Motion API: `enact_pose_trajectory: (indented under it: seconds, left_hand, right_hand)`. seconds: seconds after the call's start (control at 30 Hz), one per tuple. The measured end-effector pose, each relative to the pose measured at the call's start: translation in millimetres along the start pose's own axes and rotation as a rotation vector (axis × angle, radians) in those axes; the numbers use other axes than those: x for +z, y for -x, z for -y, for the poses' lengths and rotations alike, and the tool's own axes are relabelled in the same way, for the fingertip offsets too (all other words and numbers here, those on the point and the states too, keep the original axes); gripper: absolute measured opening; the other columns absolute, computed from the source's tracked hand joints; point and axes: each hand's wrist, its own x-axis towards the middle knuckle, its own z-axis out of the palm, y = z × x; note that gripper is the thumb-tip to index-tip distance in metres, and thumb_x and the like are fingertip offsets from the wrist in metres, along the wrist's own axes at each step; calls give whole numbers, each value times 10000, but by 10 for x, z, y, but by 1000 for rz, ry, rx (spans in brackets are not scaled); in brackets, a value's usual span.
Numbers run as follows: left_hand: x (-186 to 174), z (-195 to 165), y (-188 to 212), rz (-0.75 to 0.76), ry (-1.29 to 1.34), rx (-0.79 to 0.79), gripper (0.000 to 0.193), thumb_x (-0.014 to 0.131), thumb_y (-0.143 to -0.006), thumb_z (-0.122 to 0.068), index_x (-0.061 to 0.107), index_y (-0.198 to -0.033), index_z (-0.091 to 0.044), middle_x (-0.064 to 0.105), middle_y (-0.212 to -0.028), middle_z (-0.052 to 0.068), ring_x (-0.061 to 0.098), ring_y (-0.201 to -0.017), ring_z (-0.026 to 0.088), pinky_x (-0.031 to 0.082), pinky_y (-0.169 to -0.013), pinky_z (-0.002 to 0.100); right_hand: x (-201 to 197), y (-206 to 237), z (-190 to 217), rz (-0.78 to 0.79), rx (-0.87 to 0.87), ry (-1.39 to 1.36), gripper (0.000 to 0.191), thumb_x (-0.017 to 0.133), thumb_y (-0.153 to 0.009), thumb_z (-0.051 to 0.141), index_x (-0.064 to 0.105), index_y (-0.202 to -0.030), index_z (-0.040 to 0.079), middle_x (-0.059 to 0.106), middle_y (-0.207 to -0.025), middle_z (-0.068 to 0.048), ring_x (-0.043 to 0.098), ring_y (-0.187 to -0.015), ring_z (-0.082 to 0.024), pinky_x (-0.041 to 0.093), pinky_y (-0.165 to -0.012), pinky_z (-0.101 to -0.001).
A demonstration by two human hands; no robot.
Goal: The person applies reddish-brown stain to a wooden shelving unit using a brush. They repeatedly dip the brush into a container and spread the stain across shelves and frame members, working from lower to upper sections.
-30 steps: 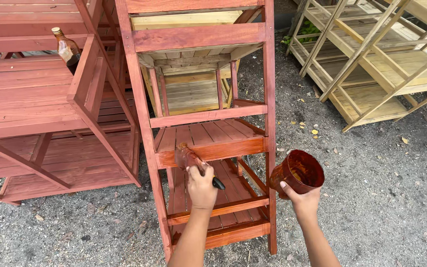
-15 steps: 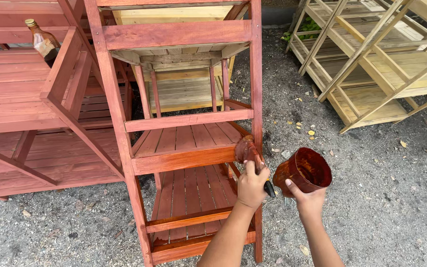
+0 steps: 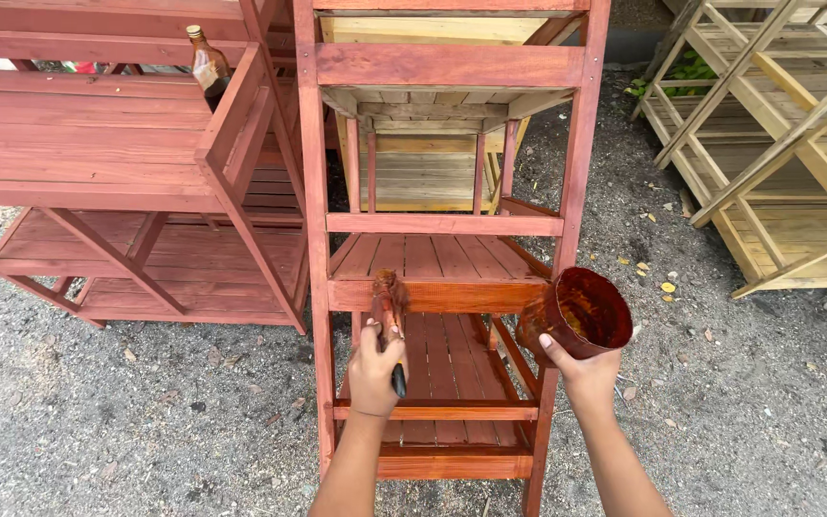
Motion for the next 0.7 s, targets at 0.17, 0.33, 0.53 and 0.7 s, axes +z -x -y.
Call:
enact_pose_trajectory:
  seconds: [0.17,0.33,0.53,0.7]
  left_hand:
    - [-356,452,-18,-121,-129,-177,91,700,-866,-39,641,-924,-79,575,-1112,217,683,-849,413,582,-703,455]
    - [23,55,43,-85,-58,-77,290,673,-733,3,651,-1006,-93,554,-1141,262,658,-951,462,582,-819,510]
    - [-312,497,88,164,-113,106,362,682,-720,15,678,-1056,-118,586,-1182,243,687,-975,447,593,-748,482]
    - [-529,754,92,18,-158,-29,300,690,-760,-26,664,-1054,-74,581,-1187,276,674,-957,467,589,-757,495]
  right_hand:
    - [24,156,41,13,26,18,583,860,-749,104,594,-1253,-21,693,-1191,-112,678,-1059,-211,548,-956,-351]
    - [4,264,55,-32,10,6,615,862,-755,113,566,-1279,-16,678,-1212,-118,668,-1076,-221,548,-966,-353]
    - [54,251,77,-37,54,24,646,859,-750,126,548,-1300,-8,667,-1227,-125,667,-1093,-237,559,-960,-365]
    - [-56,288,132,-61,60,43,641,857,-758,110,543,-1303,-16,666,-1227,-134,664,-1098,-240,552,-960,-369]
